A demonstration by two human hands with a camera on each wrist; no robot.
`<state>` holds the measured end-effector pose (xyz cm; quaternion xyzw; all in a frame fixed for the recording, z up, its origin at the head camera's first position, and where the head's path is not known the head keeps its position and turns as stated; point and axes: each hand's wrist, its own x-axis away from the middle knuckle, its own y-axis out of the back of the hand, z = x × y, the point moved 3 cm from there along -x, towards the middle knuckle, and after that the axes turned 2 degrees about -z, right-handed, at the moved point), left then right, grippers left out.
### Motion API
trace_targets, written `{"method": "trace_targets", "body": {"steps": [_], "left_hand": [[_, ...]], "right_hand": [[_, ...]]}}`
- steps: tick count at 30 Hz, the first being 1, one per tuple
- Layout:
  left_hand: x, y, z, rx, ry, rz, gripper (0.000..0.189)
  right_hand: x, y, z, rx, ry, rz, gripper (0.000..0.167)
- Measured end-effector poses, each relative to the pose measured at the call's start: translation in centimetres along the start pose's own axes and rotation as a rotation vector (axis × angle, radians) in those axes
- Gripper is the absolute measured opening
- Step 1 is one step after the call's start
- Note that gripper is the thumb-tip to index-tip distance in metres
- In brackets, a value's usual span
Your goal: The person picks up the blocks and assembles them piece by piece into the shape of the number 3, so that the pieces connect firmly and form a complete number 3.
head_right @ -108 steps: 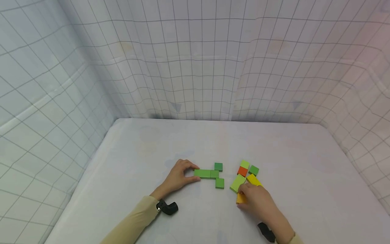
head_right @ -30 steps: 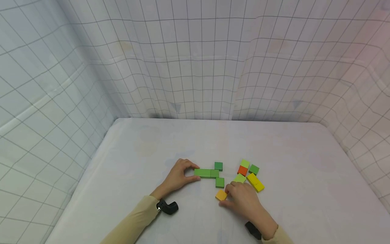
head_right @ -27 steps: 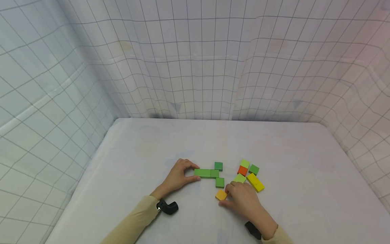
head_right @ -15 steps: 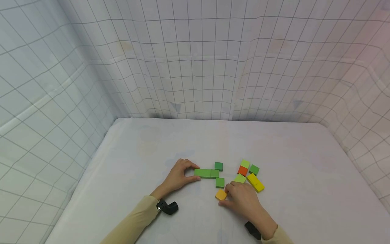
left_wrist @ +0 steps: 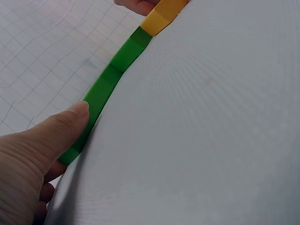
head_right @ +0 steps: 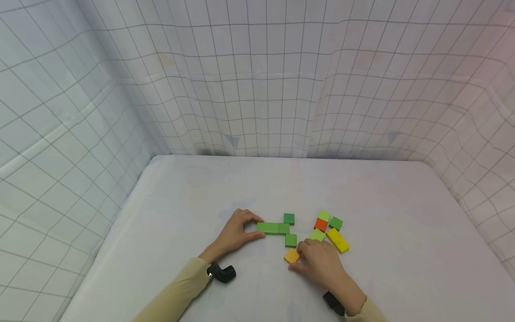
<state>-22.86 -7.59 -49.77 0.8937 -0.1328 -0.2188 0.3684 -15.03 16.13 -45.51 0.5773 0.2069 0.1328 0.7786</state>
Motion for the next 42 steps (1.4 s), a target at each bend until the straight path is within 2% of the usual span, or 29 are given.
{"method": "trace_targets", "body": {"steps": [25, 42], "left_hand": [[0.01, -0.13, 0.21, -0.002, 0.012, 0.005, 0.036], [0.00, -0.15, 0.19, -0.007, 0.013, 0.002, 0.037]], "right_hand": [[-0.04, -0.05, -0.08, 0.010, -0.009, -0.004, 0.035], [0.00, -0.01, -0.09, 0.006, -0.044, 0.007, 0.035]]}}
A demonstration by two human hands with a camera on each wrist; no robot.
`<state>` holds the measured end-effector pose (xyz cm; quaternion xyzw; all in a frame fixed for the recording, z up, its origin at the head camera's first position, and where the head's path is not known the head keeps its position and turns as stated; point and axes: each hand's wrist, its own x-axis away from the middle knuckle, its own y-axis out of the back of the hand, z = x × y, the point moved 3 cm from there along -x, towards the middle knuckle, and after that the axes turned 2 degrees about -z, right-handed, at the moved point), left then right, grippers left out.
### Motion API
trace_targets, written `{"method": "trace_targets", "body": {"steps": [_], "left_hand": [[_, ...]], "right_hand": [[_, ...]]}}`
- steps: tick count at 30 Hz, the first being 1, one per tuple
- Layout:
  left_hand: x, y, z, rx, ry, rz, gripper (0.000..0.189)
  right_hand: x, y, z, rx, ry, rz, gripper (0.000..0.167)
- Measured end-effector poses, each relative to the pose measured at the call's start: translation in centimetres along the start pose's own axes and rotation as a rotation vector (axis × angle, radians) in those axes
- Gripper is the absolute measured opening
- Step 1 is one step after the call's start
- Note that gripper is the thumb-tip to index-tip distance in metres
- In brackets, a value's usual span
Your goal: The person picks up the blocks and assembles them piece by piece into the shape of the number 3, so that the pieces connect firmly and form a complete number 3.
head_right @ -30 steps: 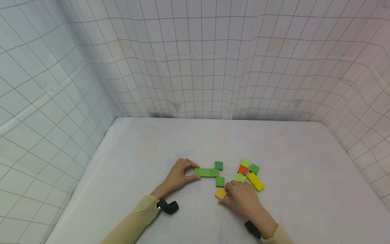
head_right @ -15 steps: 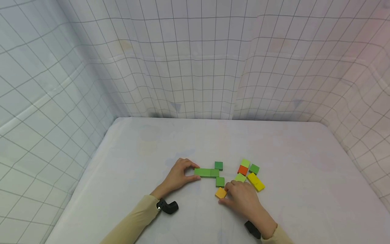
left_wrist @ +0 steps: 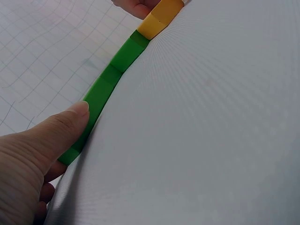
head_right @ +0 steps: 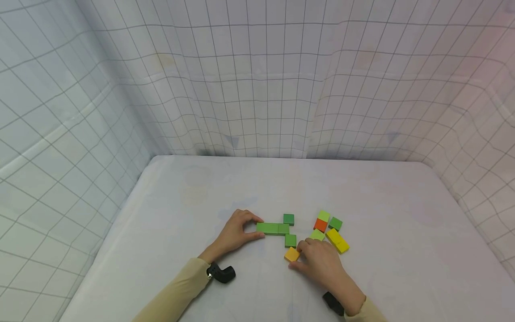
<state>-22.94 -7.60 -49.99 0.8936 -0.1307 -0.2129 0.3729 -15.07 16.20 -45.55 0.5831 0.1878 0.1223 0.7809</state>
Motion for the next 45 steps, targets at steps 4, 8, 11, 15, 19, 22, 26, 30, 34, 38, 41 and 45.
{"method": "trace_targets", "body": {"steps": [4, 8, 11, 15, 19, 22, 26, 30, 34, 38, 41, 45], "left_hand": [[0.0, 0.0, 0.0, 0.001, -0.002, 0.002, 0.037], [0.0, 0.0, 0.1, -0.002, -0.008, -0.002, 0.037], [0.0, 0.0, 0.1, -0.005, -0.010, -0.004, 0.037], [0.0, 0.1, 0.1, 0.000, -0.014, -0.006, 0.038], [-0.1, 0.1, 0.1, 0.002, -0.014, -0.008, 0.038], [-0.2, 0.1, 0.2, -0.005, -0.009, -0.003, 0.038], [-0.2, 0.1, 0.3, -0.009, -0.007, -0.001, 0.038], [-0.1, 0.1, 0.2, -0.002, -0.012, -0.006, 0.037], [-0.1, 0.0, 0.2, -0.001, -0.018, -0.009, 0.038], [0.0, 0.0, 0.2, -0.001, -0.018, -0.008, 0.038], [0.0, 0.0, 0.2, 0.001, -0.015, -0.006, 0.038], [0.0, -0.1, 0.2, 0.004, -0.015, -0.007, 0.037]], "right_hand": [[0.0, 0.0, 0.0, -0.007, 0.005, -0.007, 0.035], [-0.1, 0.0, 0.1, -0.011, 0.004, -0.002, 0.035], [-0.1, 0.1, 0.0, -0.015, -0.009, 0.016, 0.036], [-0.1, 0.5, -0.2, -0.032, -0.013, 0.035, 0.037], [-0.1, 1.4, -1.0, -0.057, 0.002, 0.032, 0.033], [-0.1, 1.9, -1.9, -0.084, 0.009, 0.048, 0.030], [-0.1, 2.1, -3.1, -0.119, 0.047, 0.067, 0.032], [0.0, 2.0, -3.8, -0.107, 0.132, 0.013, 0.042], [0.1, 1.7, -4.3, -0.046, 0.174, -0.026, 0.051], [0.2, 1.4, -4.7, 0.011, 0.191, -0.029, 0.054], [0.2, 1.4, -4.8, 0.028, 0.205, -0.040, 0.053], [0.2, 1.6, -4.5, 0.052, 0.195, -0.050, 0.047]]}}
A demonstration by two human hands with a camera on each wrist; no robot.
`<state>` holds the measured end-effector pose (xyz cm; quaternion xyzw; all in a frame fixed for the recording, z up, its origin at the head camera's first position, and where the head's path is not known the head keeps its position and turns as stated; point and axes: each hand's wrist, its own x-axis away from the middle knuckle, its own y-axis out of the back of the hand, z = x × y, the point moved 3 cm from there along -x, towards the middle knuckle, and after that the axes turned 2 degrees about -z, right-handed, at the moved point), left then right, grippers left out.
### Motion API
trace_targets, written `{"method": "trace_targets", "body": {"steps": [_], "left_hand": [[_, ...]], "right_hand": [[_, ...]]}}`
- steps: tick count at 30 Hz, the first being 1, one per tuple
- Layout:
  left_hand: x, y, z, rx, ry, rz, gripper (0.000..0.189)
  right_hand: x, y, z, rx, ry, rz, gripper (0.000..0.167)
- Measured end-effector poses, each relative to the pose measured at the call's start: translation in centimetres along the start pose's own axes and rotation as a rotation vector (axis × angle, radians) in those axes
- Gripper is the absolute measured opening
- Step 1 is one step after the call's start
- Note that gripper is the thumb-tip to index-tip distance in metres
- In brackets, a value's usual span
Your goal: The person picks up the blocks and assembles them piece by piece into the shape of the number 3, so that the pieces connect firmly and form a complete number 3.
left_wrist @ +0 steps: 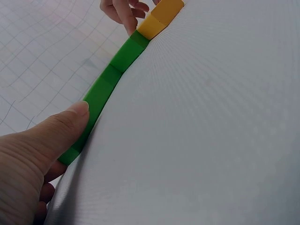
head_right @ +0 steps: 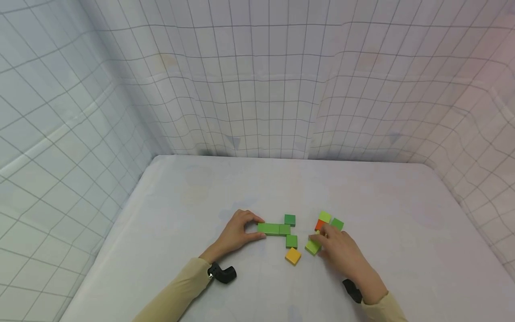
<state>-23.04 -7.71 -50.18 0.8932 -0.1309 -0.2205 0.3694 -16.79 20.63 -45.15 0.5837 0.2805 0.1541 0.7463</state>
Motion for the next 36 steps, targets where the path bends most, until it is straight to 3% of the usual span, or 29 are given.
{"method": "trace_targets", "body": {"steps": [7, 18, 27, 36], "left_hand": [[0.0, 0.0, -0.1, -0.011, -0.005, -0.004, 0.037], [0.1, -0.1, 0.0, -0.004, 0.004, 0.000, 0.036], [0.0, -0.1, -0.1, -0.004, 0.005, 0.001, 0.037], [0.0, 0.1, -0.2, -0.005, -0.016, -0.004, 0.037]], "right_hand": [[0.1, 0.5, 0.4, 0.002, -0.039, 0.029, 0.041], [1.1, 0.7, 1.3, -0.039, -0.121, 0.160, 0.034], [1.6, 0.9, 1.4, -0.020, -0.101, 0.189, 0.034], [2.1, 1.3, 2.1, -0.147, -0.063, 0.298, 0.039]]}}
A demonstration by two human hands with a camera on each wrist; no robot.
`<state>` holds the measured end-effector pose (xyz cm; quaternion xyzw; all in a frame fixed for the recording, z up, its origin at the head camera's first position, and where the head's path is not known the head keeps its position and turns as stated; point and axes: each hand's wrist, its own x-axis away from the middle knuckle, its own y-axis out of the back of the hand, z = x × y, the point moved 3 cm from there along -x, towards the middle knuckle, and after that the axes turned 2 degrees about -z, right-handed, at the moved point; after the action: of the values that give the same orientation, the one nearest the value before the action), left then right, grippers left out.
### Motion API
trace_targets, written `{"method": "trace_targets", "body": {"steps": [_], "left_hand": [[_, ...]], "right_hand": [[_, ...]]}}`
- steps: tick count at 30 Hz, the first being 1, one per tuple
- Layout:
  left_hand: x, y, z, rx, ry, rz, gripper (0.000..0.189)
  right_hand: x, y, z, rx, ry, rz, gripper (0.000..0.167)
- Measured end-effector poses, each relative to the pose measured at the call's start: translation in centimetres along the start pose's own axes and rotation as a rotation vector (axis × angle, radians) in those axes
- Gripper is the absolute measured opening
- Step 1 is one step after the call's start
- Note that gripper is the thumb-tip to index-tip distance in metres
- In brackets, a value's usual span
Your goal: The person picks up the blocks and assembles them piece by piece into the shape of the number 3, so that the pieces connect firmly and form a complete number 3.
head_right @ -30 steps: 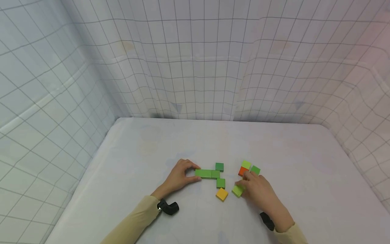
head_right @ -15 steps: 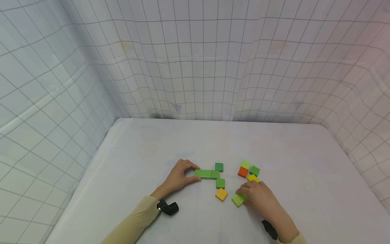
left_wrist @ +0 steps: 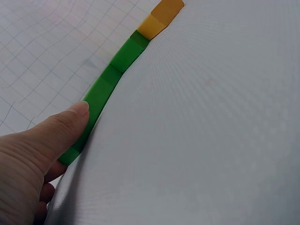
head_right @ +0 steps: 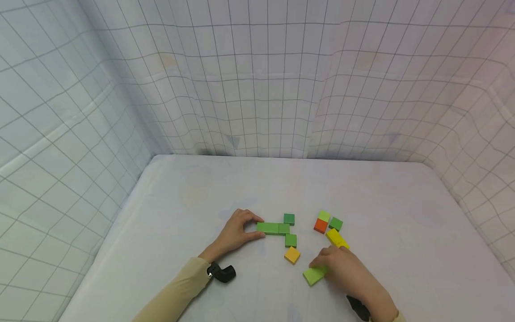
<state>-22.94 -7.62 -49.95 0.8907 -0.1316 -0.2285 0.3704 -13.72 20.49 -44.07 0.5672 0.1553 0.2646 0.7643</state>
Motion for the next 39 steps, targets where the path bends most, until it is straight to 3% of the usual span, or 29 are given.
{"method": "trace_targets", "body": {"steps": [14, 27, 39], "left_hand": [[0.0, 0.0, 0.0, 0.007, 0.008, 0.003, 0.036], [0.1, -0.1, 0.1, 0.004, 0.007, 0.001, 0.037], [0.1, 0.0, -0.1, 0.005, 0.017, 0.008, 0.036]], "right_hand": [[-0.7, -0.6, 2.1, -0.078, 0.116, 0.075, 0.034], [-2.3, -1.4, 4.8, -0.056, 0.283, 0.061, 0.032], [-3.2, -2.2, 6.1, 0.010, 0.348, -0.002, 0.035]]}}
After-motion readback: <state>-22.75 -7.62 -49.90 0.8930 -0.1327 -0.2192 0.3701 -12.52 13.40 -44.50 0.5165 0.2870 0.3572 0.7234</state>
